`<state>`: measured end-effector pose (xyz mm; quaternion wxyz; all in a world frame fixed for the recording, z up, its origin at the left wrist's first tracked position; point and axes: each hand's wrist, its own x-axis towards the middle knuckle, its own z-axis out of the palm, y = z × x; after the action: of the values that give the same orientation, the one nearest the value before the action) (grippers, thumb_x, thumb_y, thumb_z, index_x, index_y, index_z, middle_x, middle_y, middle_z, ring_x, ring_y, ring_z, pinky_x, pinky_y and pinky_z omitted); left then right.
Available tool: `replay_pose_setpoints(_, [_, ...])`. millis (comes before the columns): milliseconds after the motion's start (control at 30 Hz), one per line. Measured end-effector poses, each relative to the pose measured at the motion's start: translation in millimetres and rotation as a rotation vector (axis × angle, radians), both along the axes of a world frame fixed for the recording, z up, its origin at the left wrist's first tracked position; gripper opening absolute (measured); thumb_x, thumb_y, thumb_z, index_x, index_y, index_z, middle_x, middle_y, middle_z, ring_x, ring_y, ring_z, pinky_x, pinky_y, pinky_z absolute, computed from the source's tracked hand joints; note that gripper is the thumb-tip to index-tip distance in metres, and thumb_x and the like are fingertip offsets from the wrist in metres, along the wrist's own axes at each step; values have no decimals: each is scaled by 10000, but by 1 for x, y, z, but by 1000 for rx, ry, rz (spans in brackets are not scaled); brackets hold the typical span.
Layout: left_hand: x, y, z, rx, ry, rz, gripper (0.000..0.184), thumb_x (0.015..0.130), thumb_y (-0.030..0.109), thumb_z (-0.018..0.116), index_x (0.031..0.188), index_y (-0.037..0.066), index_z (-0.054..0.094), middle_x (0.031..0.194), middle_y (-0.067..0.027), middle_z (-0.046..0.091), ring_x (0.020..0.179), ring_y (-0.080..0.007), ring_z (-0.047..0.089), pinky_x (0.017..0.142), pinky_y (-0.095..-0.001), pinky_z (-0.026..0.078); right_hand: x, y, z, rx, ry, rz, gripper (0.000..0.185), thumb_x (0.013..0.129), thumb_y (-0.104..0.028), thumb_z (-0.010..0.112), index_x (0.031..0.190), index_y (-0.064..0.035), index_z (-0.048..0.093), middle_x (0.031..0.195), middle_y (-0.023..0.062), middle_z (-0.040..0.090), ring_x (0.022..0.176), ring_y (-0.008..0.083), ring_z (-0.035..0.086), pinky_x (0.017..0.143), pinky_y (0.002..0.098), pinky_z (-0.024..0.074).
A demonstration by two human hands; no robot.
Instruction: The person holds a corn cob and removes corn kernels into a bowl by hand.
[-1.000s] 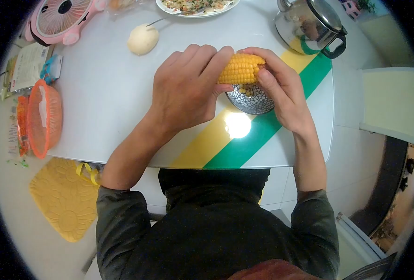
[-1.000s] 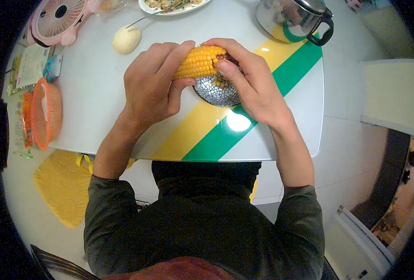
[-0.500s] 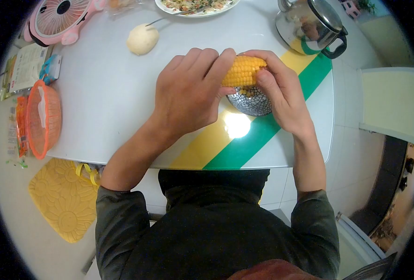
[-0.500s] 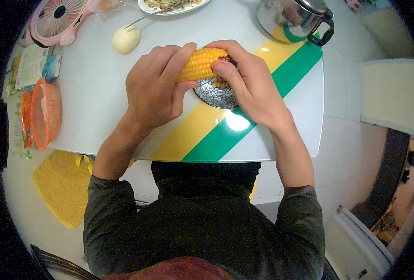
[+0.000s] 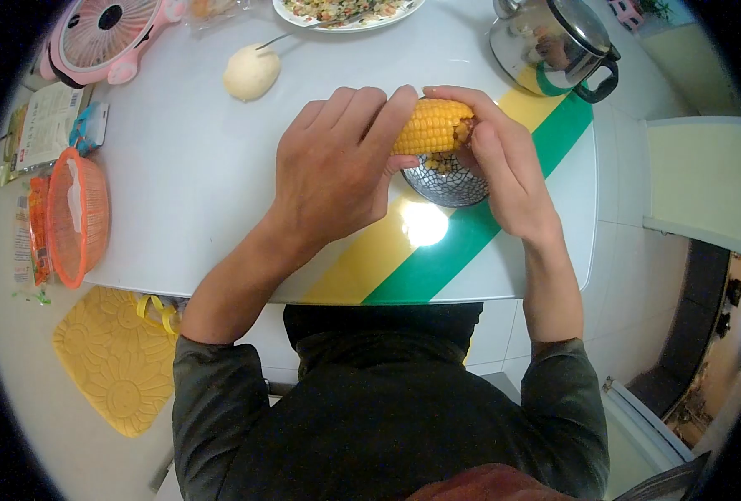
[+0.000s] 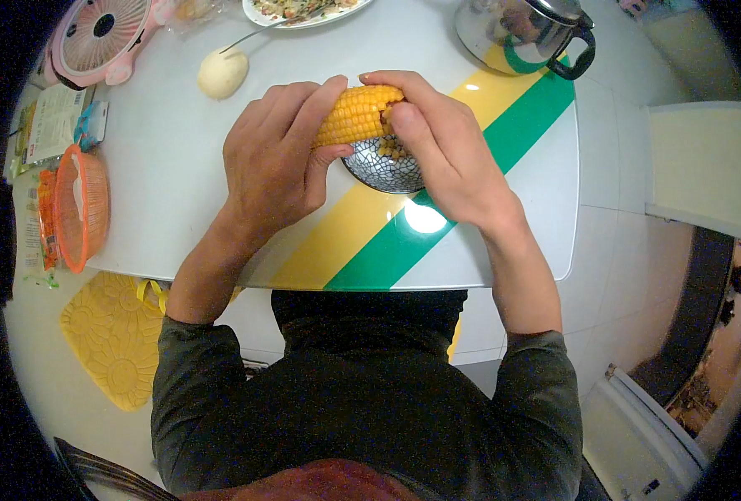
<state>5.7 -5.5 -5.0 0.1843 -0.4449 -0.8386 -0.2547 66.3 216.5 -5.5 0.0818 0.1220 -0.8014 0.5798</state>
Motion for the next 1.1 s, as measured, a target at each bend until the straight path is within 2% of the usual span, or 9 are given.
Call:
replay_pose_setpoints(267, [-1, 0, -1, 0, 14, 5, 637, 834, 217, 823, 1427, 71, 639, 1136, -107, 695, 956, -311, 667, 775, -417, 513, 2, 0, 5, 89, -112, -31, 357, 1128, -211, 513, 1398, -2, 618, 1130, 203, 728, 1032, 303, 712, 945, 374, 543])
replay_pose_setpoints(433, [-2, -1, -1, -2, 6, 10, 636, 828, 195, 827, 1423, 71, 641, 1143, -110, 699, 963, -314, 671, 788, -418, 519, 2, 2, 8, 54, -116, -2, 373, 1132, -215, 505, 1411, 9, 608, 1149, 216, 726, 1043, 318, 714, 954, 389, 542])
replay_pose_setpoints(667, [-1, -1, 1, 17, -45, 2, 627, 825, 165, 829, 1416, 68, 643, 1159, -124, 710, 987, -331, 679, 808, -425, 526, 0, 0, 1, 84, 11, 22, 377, 1097, -171, 547, 1425, 11, 584, 1179, 219, 718, 1063, 327, 718, 966, 403, 542])
replay_pose_setpoints(767, [-1, -1, 1, 22, -70, -1, 622, 830, 159, 826, 1417, 68, 641, 1161, -130, 711, 986, -340, 677, 810, -432, 525, 0, 2, 1, 86, -18, 21, 370, 1088, -153, 556, 1426, -3, 581, 1198, 225, 712, 1080, 330, 719, 966, 403, 542])
replay_pose_setpoints(867, [-2, -2, 0, 36, -74, -6, 620, 837, 159, 823, 1422, 68, 638, 1159, -134, 710, 983, -346, 675, 810, -436, 524, -2, 3, -3, 154, 64, 6, 359, 1104, -154, 534, 1434, -22, 586, 1118, 211, 709, 980, 308, 713, 905, 390, 550])
replay_pose_setpoints(967, [-2, -2, 0, 37, -71, -8, 619, 841, 159, 821, 1425, 69, 637, 1156, -137, 709, 979, -349, 674, 811, -438, 524, 3, 1, 14, 123, -187, -11, 366, 1121, -158, 507, 1458, -39, 584, 1020, 187, 689, 856, 273, 674, 828, 375, 543])
replay_pose_setpoints(1067, [-2, -2, 0, 38, -68, -9, 621, 840, 158, 820, 1427, 70, 636, 1153, -136, 708, 976, -350, 673, 810, -439, 523, 2, 2, 10, 110, -142, -6, 382, 1128, -168, 499, 1476, -31, 577, 950, 164, 666, 776, 235, 624, 770, 363, 526])
replay_pose_setpoints(1100, [-1, -2, 0, 40, -67, -10, 622, 840, 158, 820, 1428, 71, 636, 1152, -136, 708, 975, -350, 673, 809, -439, 523, 2, 2, 9, 92, -135, -1, 384, 1127, -168, 503, 1476, -27, 577, 962, 165, 674, 792, 235, 634, 779, 361, 528])
